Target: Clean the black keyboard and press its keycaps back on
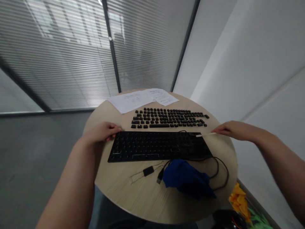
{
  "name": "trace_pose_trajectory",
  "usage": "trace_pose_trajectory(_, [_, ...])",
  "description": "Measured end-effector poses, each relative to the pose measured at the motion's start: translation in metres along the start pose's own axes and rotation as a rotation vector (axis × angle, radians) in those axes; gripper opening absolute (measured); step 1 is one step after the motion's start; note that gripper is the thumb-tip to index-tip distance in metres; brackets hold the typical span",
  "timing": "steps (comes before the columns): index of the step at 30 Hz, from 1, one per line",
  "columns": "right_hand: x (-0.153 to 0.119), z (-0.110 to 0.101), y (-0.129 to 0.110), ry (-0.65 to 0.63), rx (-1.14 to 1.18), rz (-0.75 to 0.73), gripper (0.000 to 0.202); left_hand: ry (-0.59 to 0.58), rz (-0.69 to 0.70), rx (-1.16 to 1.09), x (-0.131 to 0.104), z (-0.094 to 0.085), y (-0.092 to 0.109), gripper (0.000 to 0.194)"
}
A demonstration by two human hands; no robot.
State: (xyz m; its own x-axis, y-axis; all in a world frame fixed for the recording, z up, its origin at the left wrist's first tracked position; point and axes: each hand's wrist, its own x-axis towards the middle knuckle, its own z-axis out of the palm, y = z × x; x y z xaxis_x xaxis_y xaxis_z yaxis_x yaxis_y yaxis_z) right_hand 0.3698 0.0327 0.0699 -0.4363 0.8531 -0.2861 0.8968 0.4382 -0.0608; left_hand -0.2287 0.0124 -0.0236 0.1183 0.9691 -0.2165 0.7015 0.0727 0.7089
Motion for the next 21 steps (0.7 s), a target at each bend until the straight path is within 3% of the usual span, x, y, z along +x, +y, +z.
trace_pose_trajectory(3, [-0.002, -0.012, -0.014, 0.028, -0.012, 0.07, 0.037, 0.0, 0.011, -0.021, -0.006, 0.004, 0.005, 0.039])
trace_pose_trajectory(5, [0.006, -0.018, -0.042, 0.084, -0.031, 0.044, 0.035, 0.01, 0.001, -0.038, -0.008, 0.005, 0.006, 0.036])
trace_pose_trajectory(10, [0.043, -0.013, -0.16, 0.195, 0.044, -0.395, 0.041, 0.008, 0.011, -0.069, -0.011, 0.008, 0.006, 0.032])
trace_pose_trajectory(13, [0.072, -0.003, -0.227, 0.174, -0.003, -0.499, 0.042, 0.014, 0.007, -0.07, -0.012, 0.009, 0.006, 0.031])
trace_pose_trajectory(15, [0.089, 0.003, -0.26, 0.174, -0.05, -0.523, 0.042, 0.021, 0.006, -0.07, -0.013, 0.01, 0.007, 0.031])
trace_pose_trajectory(18, [0.111, 0.01, -0.292, 0.188, -0.07, -0.56, 0.042, 0.027, 0.009, -0.073, -0.014, 0.01, 0.008, 0.031])
trace_pose_trajectory(21, [0.122, 0.014, -0.305, 0.197, -0.091, -0.564, 0.043, 0.025, 0.008, -0.074, -0.015, 0.01, 0.009, 0.032])
